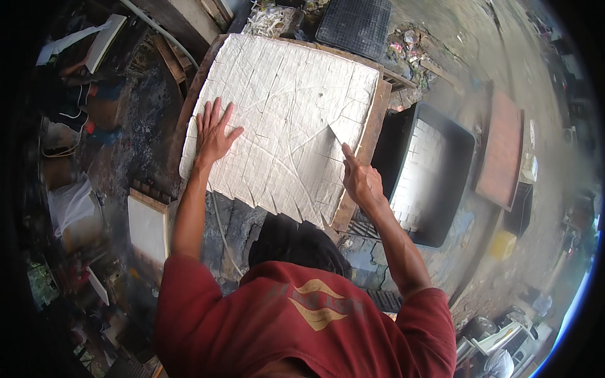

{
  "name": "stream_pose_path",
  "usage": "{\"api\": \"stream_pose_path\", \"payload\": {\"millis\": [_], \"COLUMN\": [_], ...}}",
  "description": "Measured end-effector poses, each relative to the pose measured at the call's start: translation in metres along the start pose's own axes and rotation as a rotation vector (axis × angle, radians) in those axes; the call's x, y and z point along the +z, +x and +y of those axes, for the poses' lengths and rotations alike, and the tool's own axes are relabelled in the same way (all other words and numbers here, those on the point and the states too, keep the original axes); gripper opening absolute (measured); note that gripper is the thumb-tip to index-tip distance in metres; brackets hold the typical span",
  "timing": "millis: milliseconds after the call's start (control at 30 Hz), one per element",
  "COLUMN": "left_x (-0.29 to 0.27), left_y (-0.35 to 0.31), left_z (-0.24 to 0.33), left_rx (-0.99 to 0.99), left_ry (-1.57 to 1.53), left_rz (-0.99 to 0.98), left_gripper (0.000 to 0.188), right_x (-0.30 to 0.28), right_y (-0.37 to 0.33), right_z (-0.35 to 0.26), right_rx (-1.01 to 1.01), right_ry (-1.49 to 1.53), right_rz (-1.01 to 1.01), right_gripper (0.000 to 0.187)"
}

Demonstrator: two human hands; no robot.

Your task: The person picks up a white rectangular sheet and places it on a wooden frame. They then place a metal grate on top, press it down, and use a knife to trim the sheet's edges. The person repeats this process with a second sheet and grate.

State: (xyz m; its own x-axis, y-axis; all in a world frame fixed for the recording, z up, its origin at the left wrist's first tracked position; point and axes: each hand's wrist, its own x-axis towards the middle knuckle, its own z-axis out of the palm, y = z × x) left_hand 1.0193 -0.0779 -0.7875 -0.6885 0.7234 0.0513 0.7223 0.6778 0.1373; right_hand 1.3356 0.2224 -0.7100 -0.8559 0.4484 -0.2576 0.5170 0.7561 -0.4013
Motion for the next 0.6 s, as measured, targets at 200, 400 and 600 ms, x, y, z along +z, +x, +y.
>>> {"api": "stream_pose_path", "payload": {"millis": [200,400,600], "left_x": [-0.001,-0.008,-0.016], "left_y": [-0.006,-0.001,0.003], "left_z": [0.003,0.007,0.006], "left_rx": [-0.027,-0.028,-0.028], "left_ry": [0.002,-0.003,-0.073], "left_rz": [-0.008,-0.043,-0.08], "left_gripper": [0.08,0.081,0.083], "right_x": [-0.033,-0.095,-0.028], "right_y": [-0.063,-0.083,0.097], "right_z": [0.023,0.025,-0.031], "right_rx": [0.051,0.168,0.023], "right_ry": [-0.042,0.128,0.288], "right_rz": [-0.105,-0.121,0.118], "right_gripper": [0.046,0.042,0.045]}}
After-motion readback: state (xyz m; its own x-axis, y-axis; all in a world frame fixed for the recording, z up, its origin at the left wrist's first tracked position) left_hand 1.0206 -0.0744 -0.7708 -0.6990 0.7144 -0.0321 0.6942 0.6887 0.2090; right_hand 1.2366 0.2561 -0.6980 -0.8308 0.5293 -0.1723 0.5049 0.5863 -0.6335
